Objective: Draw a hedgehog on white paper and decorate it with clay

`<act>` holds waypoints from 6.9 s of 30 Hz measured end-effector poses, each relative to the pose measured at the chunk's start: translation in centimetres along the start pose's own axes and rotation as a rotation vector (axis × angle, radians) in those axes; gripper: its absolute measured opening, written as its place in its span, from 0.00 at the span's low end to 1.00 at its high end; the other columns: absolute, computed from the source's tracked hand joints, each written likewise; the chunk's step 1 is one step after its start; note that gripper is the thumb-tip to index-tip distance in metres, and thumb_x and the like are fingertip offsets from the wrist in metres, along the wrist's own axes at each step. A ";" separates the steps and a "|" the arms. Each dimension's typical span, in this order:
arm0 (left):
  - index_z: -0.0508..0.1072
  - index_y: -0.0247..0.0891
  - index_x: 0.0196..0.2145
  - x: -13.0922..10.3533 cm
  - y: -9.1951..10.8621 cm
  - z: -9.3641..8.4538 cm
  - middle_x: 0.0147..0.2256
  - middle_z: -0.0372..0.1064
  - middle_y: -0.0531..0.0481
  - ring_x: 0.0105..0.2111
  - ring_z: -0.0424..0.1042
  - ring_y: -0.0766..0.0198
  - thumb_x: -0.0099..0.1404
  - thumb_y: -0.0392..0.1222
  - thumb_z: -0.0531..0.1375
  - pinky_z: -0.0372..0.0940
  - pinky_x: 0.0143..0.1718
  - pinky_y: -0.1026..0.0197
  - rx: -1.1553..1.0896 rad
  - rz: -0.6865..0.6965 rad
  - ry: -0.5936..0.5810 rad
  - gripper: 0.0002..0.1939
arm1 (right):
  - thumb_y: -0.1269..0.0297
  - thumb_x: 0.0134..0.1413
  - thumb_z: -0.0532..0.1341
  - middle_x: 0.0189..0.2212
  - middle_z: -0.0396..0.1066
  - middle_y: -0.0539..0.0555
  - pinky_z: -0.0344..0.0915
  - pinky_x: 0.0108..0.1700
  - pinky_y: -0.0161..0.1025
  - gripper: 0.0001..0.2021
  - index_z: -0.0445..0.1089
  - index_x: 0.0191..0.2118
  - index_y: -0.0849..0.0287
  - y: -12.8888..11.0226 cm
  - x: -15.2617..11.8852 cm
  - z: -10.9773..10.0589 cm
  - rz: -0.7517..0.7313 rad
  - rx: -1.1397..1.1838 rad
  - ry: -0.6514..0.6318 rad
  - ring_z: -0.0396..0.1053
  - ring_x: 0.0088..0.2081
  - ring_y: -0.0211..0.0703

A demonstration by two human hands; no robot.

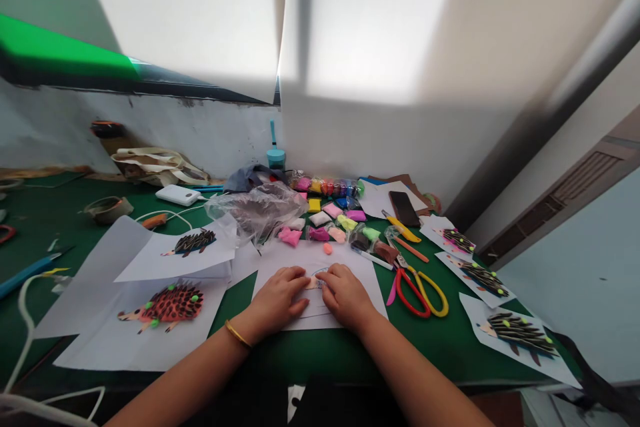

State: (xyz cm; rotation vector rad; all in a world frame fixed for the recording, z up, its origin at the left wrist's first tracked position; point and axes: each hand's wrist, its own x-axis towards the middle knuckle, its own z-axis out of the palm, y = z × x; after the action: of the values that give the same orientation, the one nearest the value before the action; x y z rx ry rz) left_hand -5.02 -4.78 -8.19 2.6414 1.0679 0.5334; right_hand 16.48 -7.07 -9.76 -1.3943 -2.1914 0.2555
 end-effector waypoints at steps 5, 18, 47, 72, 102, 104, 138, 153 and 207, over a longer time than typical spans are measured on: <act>0.71 0.39 0.48 0.0 0.1 -0.1 0.51 0.66 0.44 0.51 0.65 0.52 0.60 0.41 0.62 0.61 0.56 0.50 -0.004 0.004 -0.004 0.17 | 0.71 0.58 0.56 0.38 0.67 0.56 0.63 0.46 0.43 0.15 0.73 0.49 0.56 -0.3 0.1 0.2 -0.043 -0.064 -0.039 0.63 0.42 0.47; 0.71 0.40 0.46 -0.1 0.0 0.1 0.50 0.66 0.45 0.50 0.65 0.52 0.60 0.40 0.63 0.61 0.55 0.50 -0.016 0.013 0.017 0.15 | 0.70 0.59 0.56 0.35 0.66 0.55 0.61 0.42 0.42 0.14 0.75 0.47 0.55 -0.4 -0.2 0.2 -0.105 -0.032 0.002 0.62 0.39 0.46; 0.69 0.41 0.49 -0.8 -0.3 -0.3 0.52 0.68 0.43 0.54 0.64 0.49 0.59 0.48 0.66 0.46 0.63 0.38 0.063 -0.070 0.044 0.22 | 0.69 0.58 0.57 0.41 0.70 0.57 0.64 0.47 0.45 0.19 0.69 0.56 0.55 -0.4 -0.5 0.0 -0.158 -0.015 -0.029 0.66 0.43 0.47; 0.68 0.39 0.49 -0.5 -2.3 0.3 0.61 0.60 0.39 0.63 0.56 0.46 0.55 0.50 0.68 0.47 0.64 0.38 0.026 -0.042 -0.040 0.27 | 0.62 0.55 0.65 0.30 0.68 0.50 0.56 0.36 0.38 0.08 0.65 0.30 0.57 -2.2 2.6 1.6 0.150 -0.061 -0.080 0.64 0.34 0.43; 0.68 0.39 0.51 -0.3 -2.3 0.3 0.60 0.62 0.39 0.63 0.57 0.46 0.58 0.47 0.66 0.49 0.64 0.38 0.022 -0.029 -0.012 0.25 | 0.68 0.58 0.59 0.35 0.63 0.54 0.61 0.42 0.42 0.13 0.72 0.48 0.52 -2.6 0.2 0.7 -0.015 -0.045 -0.041 0.62 0.38 0.45; 0.68 0.39 0.51 -0.4 -2.4 0.4 0.60 0.62 0.39 0.63 0.56 0.47 0.58 0.47 0.66 0.49 0.64 0.38 0.025 -0.026 -0.005 0.25 | 0.68 0.58 0.59 0.35 0.63 0.54 0.61 0.43 0.42 0.13 0.72 0.48 0.52 -2.4 0.2 0.8 -0.023 -0.042 -0.036 0.62 0.38 0.45; 0.69 0.43 0.52 -0.5 -2.4 0.1 0.61 0.60 0.42 0.64 0.53 0.48 0.58 0.49 0.66 0.45 0.65 0.39 0.018 -0.021 -0.058 0.25 | 0.73 0.57 0.56 0.36 0.66 0.56 0.66 0.45 0.45 0.17 0.72 0.50 0.58 -1.4 0.0 2.1 0.005 -0.047 0.040 0.65 0.40 0.47; 0.68 0.48 0.56 -0.6 -1.6 -0.5 0.63 0.57 0.43 0.65 0.51 0.46 0.61 0.49 0.61 0.44 0.64 0.35 0.093 0.009 -0.087 0.25 | 0.78 0.54 0.54 0.38 0.68 0.56 0.66 0.48 0.45 0.20 0.71 0.50 0.58 -0.9 0.0 2.1 0.009 0.043 0.117 0.65 0.42 0.46; 0.62 0.41 0.60 -0.4 -2.8 0.2 0.61 0.61 0.43 0.64 0.55 0.50 0.56 0.53 0.67 0.44 0.66 0.42 -0.013 -0.038 -0.066 0.37 | 0.63 0.53 0.66 0.37 0.68 0.54 0.64 0.45 0.41 0.12 0.76 0.45 0.54 -2.0 2.6 0.9 0.066 0.047 -0.101 0.67 0.41 0.45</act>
State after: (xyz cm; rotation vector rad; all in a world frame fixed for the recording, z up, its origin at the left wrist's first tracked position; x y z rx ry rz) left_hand -6.96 -3.15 -9.43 2.6027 1.0889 0.4403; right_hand 13.62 -5.53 -8.81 -1.4583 -2.2081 0.4067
